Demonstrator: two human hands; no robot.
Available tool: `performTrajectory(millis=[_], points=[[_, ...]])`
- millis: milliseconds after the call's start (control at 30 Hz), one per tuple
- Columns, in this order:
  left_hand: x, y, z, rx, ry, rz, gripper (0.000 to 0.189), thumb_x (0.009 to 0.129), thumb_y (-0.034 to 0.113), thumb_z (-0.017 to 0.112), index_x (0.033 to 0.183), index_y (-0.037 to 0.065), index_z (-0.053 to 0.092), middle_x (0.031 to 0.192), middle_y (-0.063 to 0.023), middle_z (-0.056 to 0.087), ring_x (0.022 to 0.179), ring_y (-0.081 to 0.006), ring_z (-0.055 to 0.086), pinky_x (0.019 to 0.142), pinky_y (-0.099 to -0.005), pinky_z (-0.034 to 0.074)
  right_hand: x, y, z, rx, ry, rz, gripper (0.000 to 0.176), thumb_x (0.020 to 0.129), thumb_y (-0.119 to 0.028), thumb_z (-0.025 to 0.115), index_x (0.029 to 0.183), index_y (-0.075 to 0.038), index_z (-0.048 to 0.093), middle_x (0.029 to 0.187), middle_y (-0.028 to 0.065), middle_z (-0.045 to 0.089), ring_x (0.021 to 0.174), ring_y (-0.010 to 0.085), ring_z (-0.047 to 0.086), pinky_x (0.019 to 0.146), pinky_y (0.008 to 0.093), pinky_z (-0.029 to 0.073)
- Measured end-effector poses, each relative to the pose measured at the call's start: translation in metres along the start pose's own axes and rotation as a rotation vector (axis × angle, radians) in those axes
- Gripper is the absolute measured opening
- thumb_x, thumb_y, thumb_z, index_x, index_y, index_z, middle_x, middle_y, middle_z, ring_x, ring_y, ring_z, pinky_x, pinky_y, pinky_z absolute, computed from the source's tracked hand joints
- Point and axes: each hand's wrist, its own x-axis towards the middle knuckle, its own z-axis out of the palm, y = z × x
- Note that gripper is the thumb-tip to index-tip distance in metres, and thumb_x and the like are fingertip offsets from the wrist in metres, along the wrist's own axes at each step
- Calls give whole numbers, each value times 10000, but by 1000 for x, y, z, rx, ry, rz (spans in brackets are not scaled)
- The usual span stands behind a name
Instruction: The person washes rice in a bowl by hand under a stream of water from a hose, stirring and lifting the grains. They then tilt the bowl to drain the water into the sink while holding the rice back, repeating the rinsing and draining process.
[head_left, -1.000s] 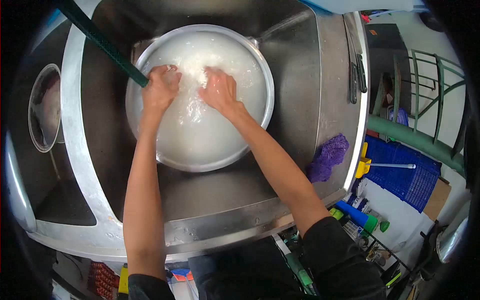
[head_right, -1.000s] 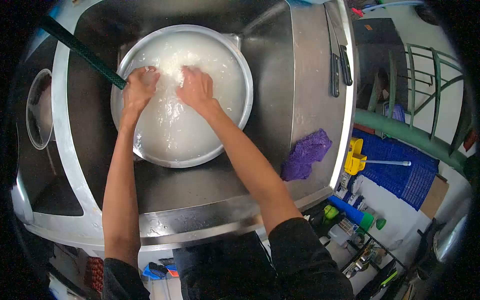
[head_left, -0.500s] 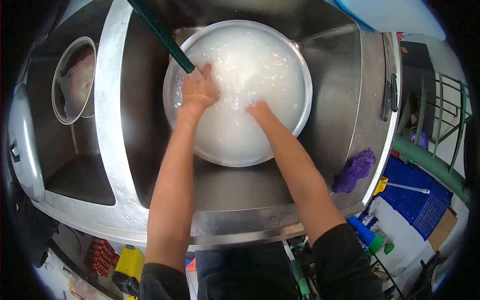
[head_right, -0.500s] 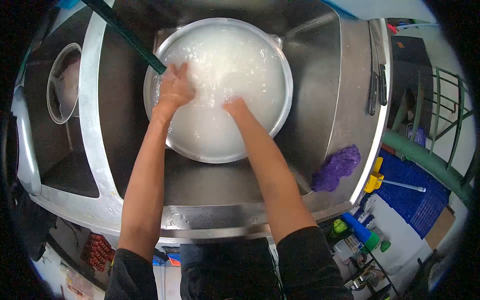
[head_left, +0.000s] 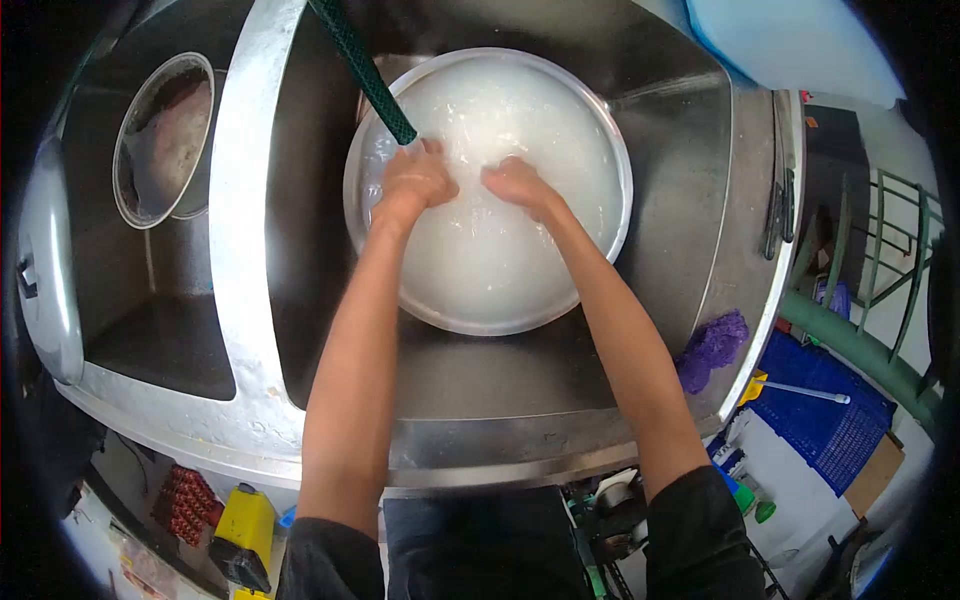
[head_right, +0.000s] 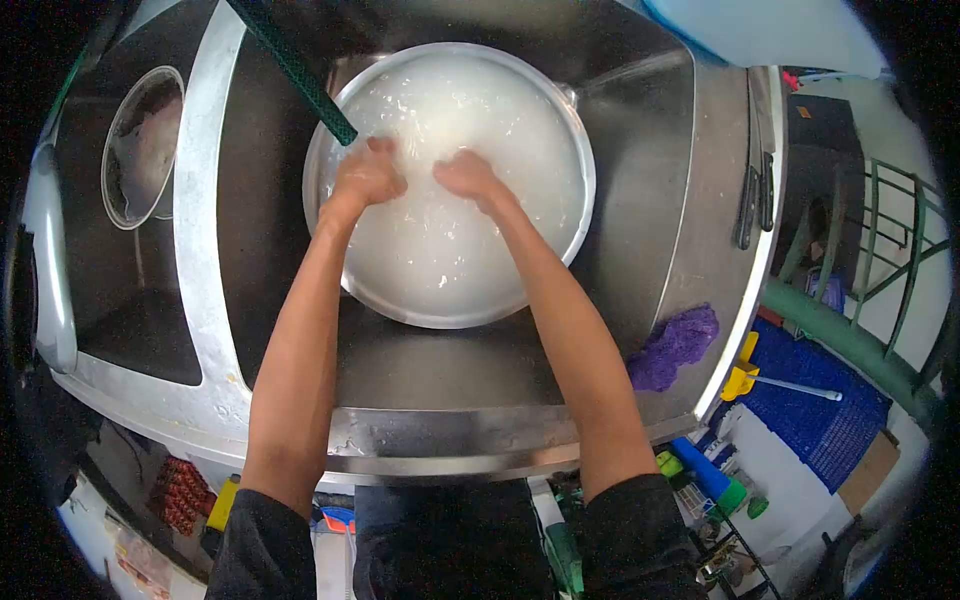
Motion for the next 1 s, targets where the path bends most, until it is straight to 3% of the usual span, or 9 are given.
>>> performTrajectory(millis=[33,200,400,433,500,567,833,900,1000], points=[[1,-1,-1,-11,4,2,525,764,133,545,1270,-5,514,1250,-234,565,1169,-346,553,970,-393,454,-23,-36,-10,-359,120,24,428,799,-310,614,1117,-25,638,1108,209,648,986,333,650,839,412,516],[-12,-2,-37,-603,123,-273,435,745,217,554,1173,165,617,1169,-163,634,1130,-330,583,987,-381,441,-74,-75,-80,-701,97,-11,520,828,-259,628,1297,-56,530,1183,225,616,1036,342,634,886,459,494],[30,-11,22,-339,293,-189,501,745,170,548,1226,39,599,1221,-244,595,1154,-340,570,961,-375,447,-5,23,-93,-411,395,-294,488,897,-221,562,1323,5,489,1319,224,531,1221,335,518,1027,405,398],[23,-11,15,-340,290,-194,501,745,170,548,1226,39,599,1221,-244,595,1154,-340,570,961,-375,447,0,31,-87,-154,356,-201,489,915,-233,538,1330,19,477,1349,205,510,1255,319,484,1057,395,362],[2,-9,-6,-927,65,-213,820,792,278,559,1463,-55,226,1402,-262,438,1292,-333,452,1086,-354,323,17,53,-77,101,312,-101,493,932,-245,513,1337,32,465,1379,186,488,1288,302,449,1087,385,325],[7,-9,-3,-964,-24,-232,817,820,320,551,1470,-46,218,1431,-245,403,1322,-331,406,1097,-347,301,36,61,-71,357,247,138,468,980,-235,438,1373,20,429,1384,159,481,1283,277,445,1106,388,303],[16,-23,41,-1243,-276,-96,821,928,502,468,1477,-40,187,1517,-205,261,1397,-278,265,1139,-346,214,14,66,-36,315,151,-13,451,987,-221,420,1370,17,431,1373,158,489,1268,278,460,1090,388,330],[14,-14,46,-1319,-56,-227,705,942,539,440,1403,7,409,1416,-196,442,1341,-315,380,1097,-388,301,10,61,-23,309,120,-63,446,989,-217,415,1369,16,432,1370,158,491,1263,278,465,1086,388,337],[4,-6,31,-1451,-119,-199,802,930,595,428,1481,38,259,1524,-166,279,1417,-303,234,1144,-385,206,-1,54,-9,302,81,-138,439,992,-211,407,1368,15,433,1365,158,495,1257,279,472,1079,387,348]])
